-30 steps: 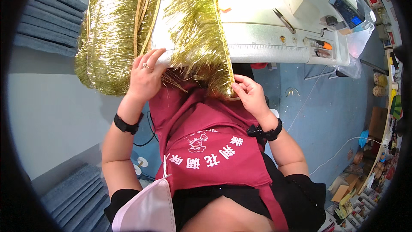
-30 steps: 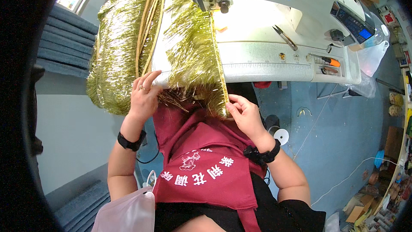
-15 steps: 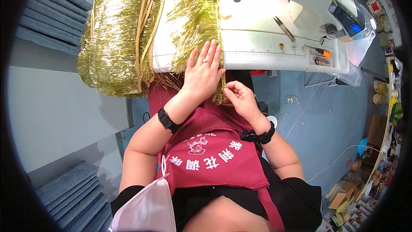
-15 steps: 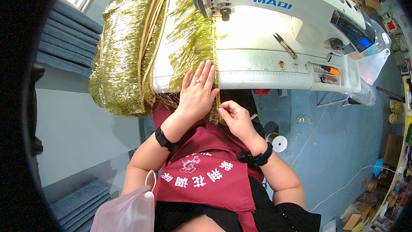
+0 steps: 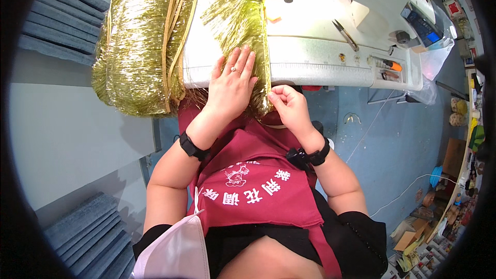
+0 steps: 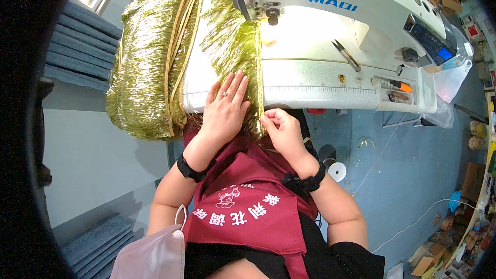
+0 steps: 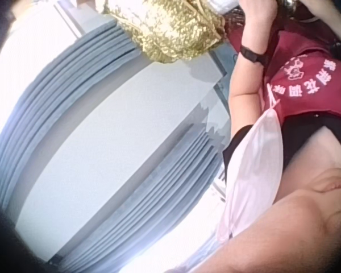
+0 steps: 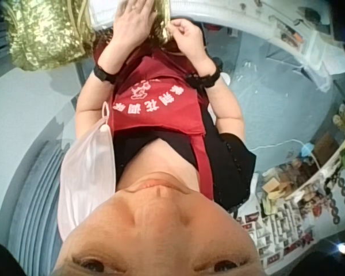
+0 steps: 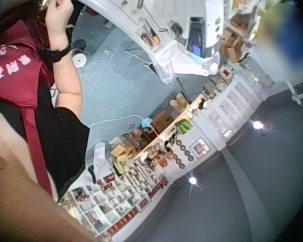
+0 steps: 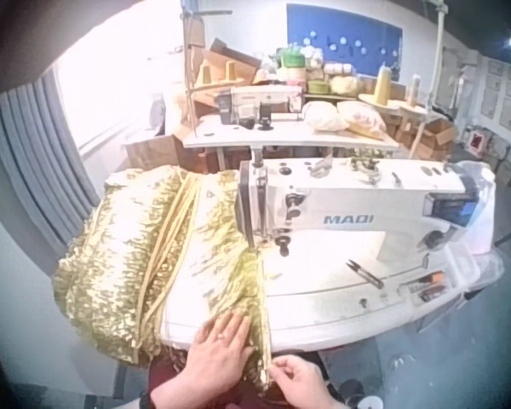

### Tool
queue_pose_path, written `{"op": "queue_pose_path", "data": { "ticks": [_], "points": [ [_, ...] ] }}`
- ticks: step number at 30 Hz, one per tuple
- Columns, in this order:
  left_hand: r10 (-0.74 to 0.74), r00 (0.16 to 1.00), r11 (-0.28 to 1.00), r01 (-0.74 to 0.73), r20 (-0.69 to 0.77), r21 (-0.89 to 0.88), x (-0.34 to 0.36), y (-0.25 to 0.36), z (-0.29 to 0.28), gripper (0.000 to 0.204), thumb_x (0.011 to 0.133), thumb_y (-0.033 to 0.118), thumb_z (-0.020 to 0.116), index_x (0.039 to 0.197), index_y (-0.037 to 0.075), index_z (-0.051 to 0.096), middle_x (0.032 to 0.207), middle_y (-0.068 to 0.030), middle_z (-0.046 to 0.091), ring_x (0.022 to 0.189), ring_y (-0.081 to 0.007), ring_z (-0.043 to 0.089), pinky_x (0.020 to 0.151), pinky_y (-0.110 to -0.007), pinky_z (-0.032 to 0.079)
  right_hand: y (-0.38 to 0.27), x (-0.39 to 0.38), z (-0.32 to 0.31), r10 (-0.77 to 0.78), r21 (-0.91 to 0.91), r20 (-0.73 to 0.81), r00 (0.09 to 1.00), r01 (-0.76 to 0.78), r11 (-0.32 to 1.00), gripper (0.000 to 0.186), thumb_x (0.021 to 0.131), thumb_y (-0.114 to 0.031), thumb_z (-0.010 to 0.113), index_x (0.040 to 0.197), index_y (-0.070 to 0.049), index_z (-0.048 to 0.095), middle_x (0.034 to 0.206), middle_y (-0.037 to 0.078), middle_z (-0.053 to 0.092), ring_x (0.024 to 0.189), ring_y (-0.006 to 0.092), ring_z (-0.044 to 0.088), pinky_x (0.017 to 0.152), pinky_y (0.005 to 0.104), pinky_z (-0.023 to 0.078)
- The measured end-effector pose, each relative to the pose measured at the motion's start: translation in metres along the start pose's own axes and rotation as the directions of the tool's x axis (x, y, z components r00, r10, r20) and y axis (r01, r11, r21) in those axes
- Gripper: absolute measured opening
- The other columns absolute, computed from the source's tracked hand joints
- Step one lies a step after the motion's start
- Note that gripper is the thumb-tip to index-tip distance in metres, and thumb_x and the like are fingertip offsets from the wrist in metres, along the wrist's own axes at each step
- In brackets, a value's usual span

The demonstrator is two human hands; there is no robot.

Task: The person feeds a gold tinsel fabric through a sewing machine, guides it under the presser foot, and sews along the edge. They pause to adjust the fabric, thread the needle, and trim threads with scissors.

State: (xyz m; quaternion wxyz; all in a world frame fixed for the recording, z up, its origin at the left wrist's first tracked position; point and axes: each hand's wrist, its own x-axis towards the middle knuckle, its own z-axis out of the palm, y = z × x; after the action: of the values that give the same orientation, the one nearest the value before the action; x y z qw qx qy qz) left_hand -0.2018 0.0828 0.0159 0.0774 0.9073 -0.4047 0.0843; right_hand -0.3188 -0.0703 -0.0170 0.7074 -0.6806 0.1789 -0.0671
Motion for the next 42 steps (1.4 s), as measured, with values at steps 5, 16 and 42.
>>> {"op": "queue_pose_path", "data": {
  "ticks": [5, 16, 42],
  "points": [
    [0.011, 0.996, 1.000, -0.010, 0.087, -0.008, 0.017, -0.022, -0.002, 0.060, 0.104, 0.034, 0.052, 0.158, 0.010, 0.039, 0.166, -0.0079, 0.036, 0.153, -0.0253, 0.032, 0.126, -0.046, 0.020, -0.013, 0.015, 0.002, 0.070, 0.042, 0.010, 0.997, -0.071, 0.997, 0.016, 0.101, -0.011, 0.068, 0.103, 0.005, 0.069, 0.084, 0.003, 0.073, 0.073, 0.0036, 0.062, 0.065, 0.0223, 0.052],
    [-0.082, 0.950, 0.985, 0.030, 0.301, 0.173, 0.087, -0.053, -0.005, 0.066, 0.109, 0.050, 0.033, 0.165, 0.016, 0.022, 0.174, -0.0020, 0.013, 0.160, -0.0254, 0.011, 0.127, -0.052, 0.013, -0.031, 0.051, -0.002, 0.223, 0.171, 0.015, 0.975, -0.222, 0.960, 0.016, 0.102, -0.013, 0.067, 0.105, 0.002, 0.068, 0.084, 0.005, 0.073, 0.069, 0.0079, 0.066, 0.061, 0.0252, 0.057],
    [0.045, 0.926, 0.972, -0.127, 0.374, 0.196, 0.151, -0.096, 0.009, 0.065, 0.112, 0.048, 0.026, 0.167, 0.017, 0.012, 0.174, -0.0040, 0.011, 0.160, -0.0260, 0.007, 0.129, -0.052, 0.009, -0.062, 0.108, -0.019, 0.358, 0.021, 0.089, 0.929, -0.361, 0.932, 0.022, 0.104, -0.018, 0.063, 0.114, 0.001, 0.065, 0.091, 0.008, 0.074, 0.071, 0.0120, 0.071, 0.062, 0.0259, 0.059]
  ]
}}
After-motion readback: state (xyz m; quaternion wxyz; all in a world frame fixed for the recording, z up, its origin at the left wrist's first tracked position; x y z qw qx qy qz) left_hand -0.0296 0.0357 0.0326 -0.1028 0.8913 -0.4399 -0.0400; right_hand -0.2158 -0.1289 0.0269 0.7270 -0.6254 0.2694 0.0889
